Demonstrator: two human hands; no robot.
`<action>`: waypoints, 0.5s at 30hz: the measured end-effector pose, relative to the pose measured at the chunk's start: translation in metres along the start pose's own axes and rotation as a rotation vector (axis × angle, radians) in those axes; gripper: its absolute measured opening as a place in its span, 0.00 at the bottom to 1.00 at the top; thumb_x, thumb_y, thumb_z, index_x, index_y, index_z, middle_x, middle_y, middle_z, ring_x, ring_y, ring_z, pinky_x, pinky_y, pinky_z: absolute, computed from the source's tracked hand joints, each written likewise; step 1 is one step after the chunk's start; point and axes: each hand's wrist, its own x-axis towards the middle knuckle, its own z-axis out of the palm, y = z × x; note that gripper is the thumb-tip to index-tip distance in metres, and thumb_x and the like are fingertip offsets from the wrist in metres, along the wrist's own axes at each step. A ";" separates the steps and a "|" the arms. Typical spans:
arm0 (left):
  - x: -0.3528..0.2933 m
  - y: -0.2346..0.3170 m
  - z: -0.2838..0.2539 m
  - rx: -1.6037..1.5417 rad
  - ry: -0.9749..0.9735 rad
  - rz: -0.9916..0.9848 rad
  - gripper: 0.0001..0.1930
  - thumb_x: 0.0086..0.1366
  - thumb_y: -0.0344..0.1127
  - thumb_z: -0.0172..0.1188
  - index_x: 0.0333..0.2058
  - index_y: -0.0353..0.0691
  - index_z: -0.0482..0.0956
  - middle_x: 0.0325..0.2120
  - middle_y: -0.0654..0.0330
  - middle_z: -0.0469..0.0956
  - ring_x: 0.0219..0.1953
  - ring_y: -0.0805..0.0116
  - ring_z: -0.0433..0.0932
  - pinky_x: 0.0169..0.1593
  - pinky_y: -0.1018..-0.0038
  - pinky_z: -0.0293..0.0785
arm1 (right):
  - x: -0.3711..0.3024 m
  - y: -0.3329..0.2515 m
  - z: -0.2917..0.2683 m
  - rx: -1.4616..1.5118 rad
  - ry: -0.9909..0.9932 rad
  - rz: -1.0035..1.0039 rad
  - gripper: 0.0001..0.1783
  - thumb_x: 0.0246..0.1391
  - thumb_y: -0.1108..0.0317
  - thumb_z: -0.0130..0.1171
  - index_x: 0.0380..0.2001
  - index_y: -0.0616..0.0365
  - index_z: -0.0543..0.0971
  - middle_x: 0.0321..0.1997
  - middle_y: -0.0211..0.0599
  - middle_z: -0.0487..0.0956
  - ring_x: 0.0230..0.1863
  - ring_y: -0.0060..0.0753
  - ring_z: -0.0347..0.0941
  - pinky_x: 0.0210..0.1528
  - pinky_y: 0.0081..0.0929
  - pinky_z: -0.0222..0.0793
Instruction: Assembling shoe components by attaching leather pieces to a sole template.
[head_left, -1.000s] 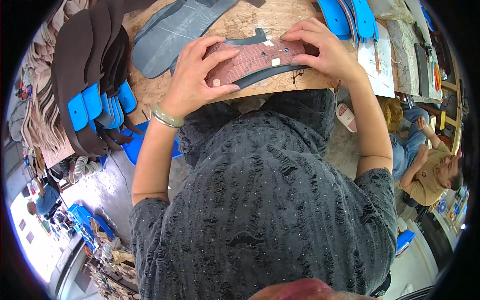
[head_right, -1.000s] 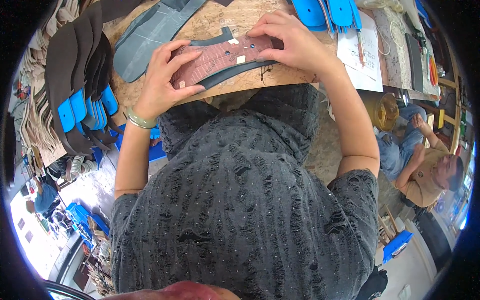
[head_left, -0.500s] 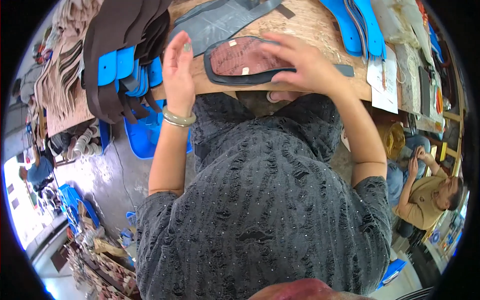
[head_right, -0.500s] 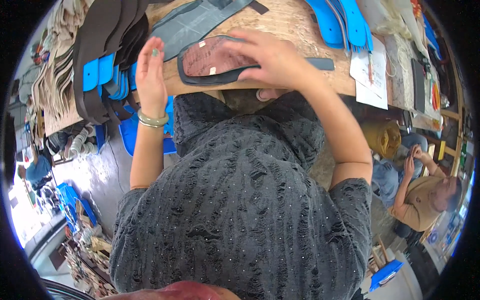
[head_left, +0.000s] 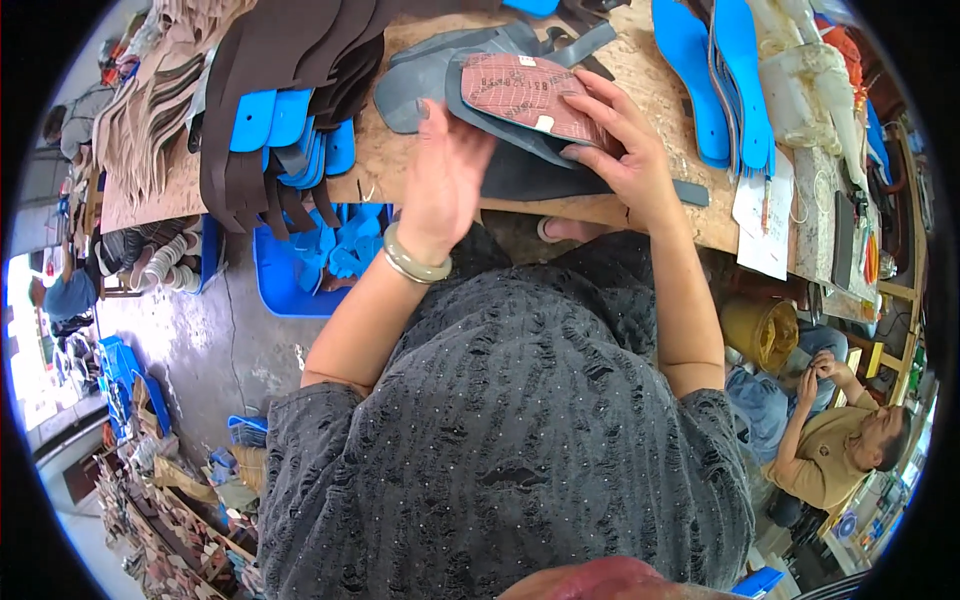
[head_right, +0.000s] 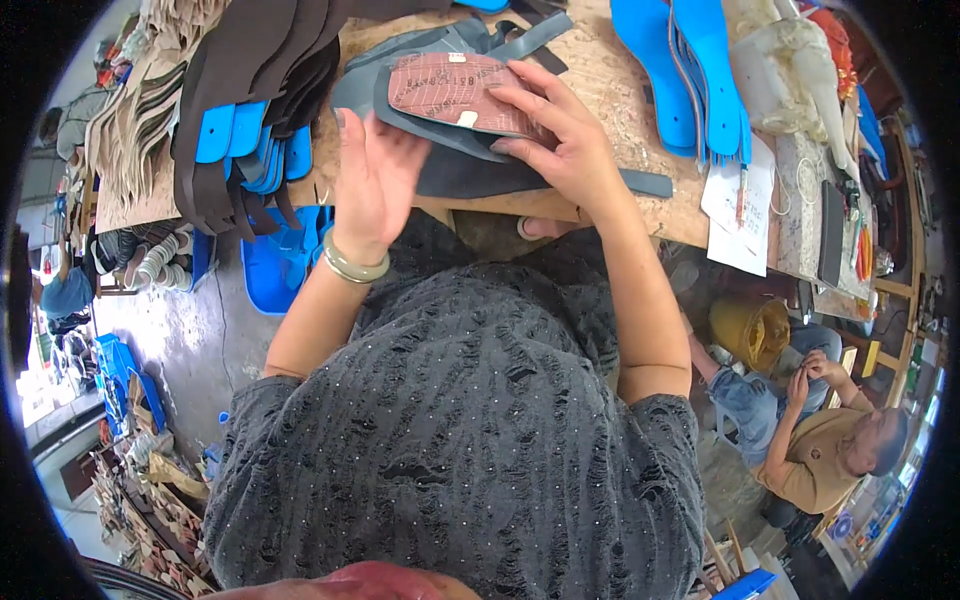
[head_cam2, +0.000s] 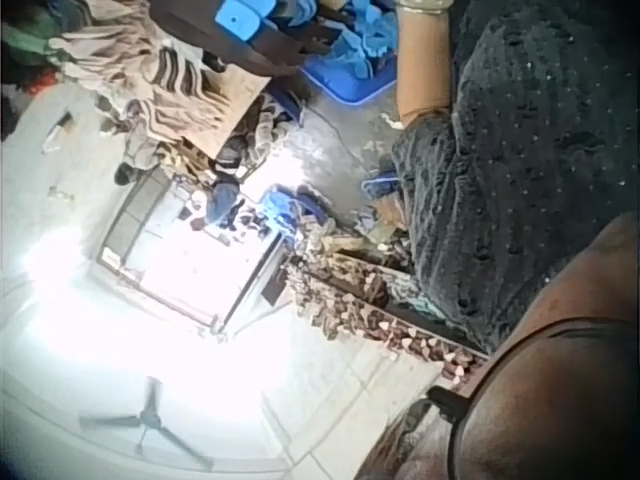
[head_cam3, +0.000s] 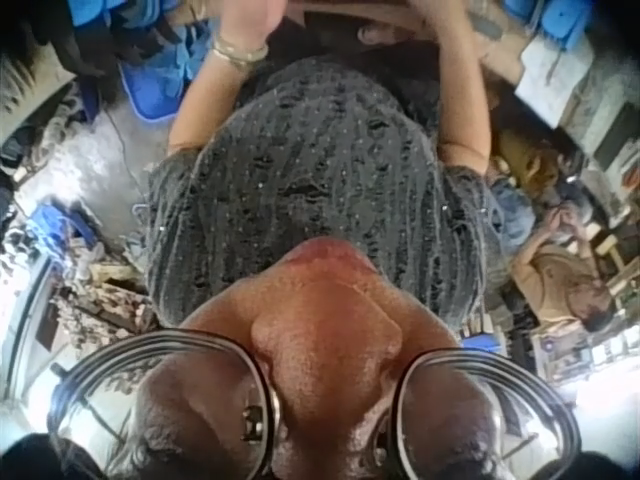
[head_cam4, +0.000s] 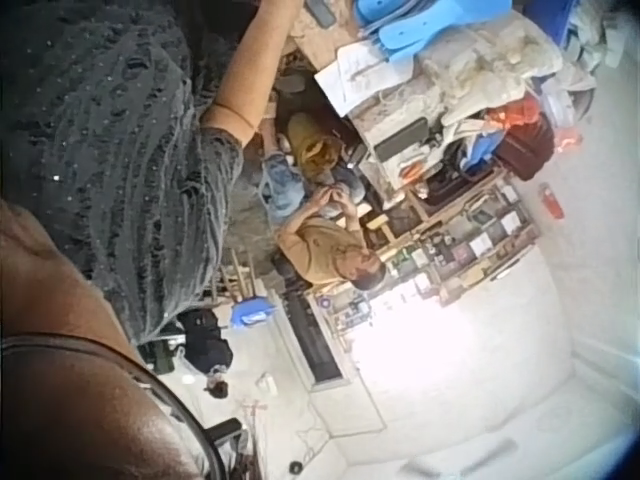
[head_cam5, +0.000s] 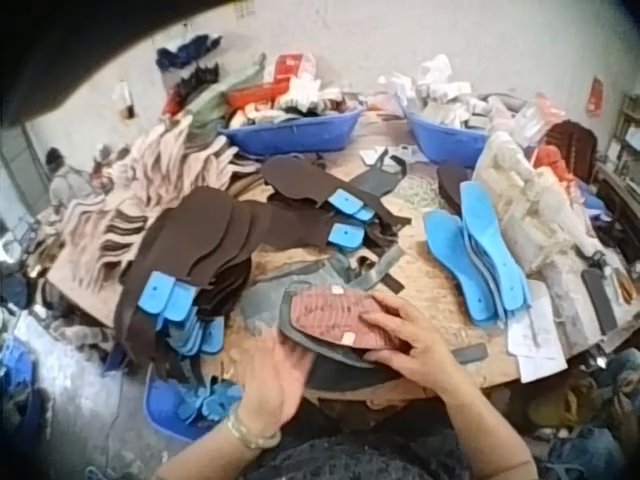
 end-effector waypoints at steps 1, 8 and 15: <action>0.004 -0.001 0.010 -0.232 -0.115 -0.092 0.31 0.74 0.52 0.44 0.65 0.34 0.57 0.64 0.52 0.62 0.66 0.60 0.61 0.70 0.61 0.55 | 0.000 -0.004 0.001 -0.034 0.056 -0.006 0.30 0.41 0.71 0.72 0.52 0.46 0.80 0.65 0.35 0.70 0.61 0.39 0.70 0.58 0.31 0.71; 0.015 -0.018 0.059 -0.252 -0.234 -0.116 0.21 0.71 0.35 0.52 0.60 0.38 0.66 0.57 0.57 0.71 0.62 0.62 0.68 0.65 0.64 0.64 | 0.000 -0.008 0.000 -0.311 0.284 -0.156 0.32 0.36 0.64 0.75 0.51 0.42 0.80 0.63 0.39 0.71 0.56 0.44 0.74 0.51 0.35 0.75; 0.019 -0.021 0.063 -0.287 -0.161 -0.160 0.16 0.70 0.28 0.53 0.55 0.35 0.71 0.53 0.55 0.76 0.55 0.63 0.75 0.60 0.64 0.71 | -0.001 -0.012 -0.021 -0.491 0.228 -0.285 0.33 0.42 0.61 0.72 0.56 0.46 0.77 0.63 0.43 0.71 0.58 0.47 0.71 0.59 0.36 0.68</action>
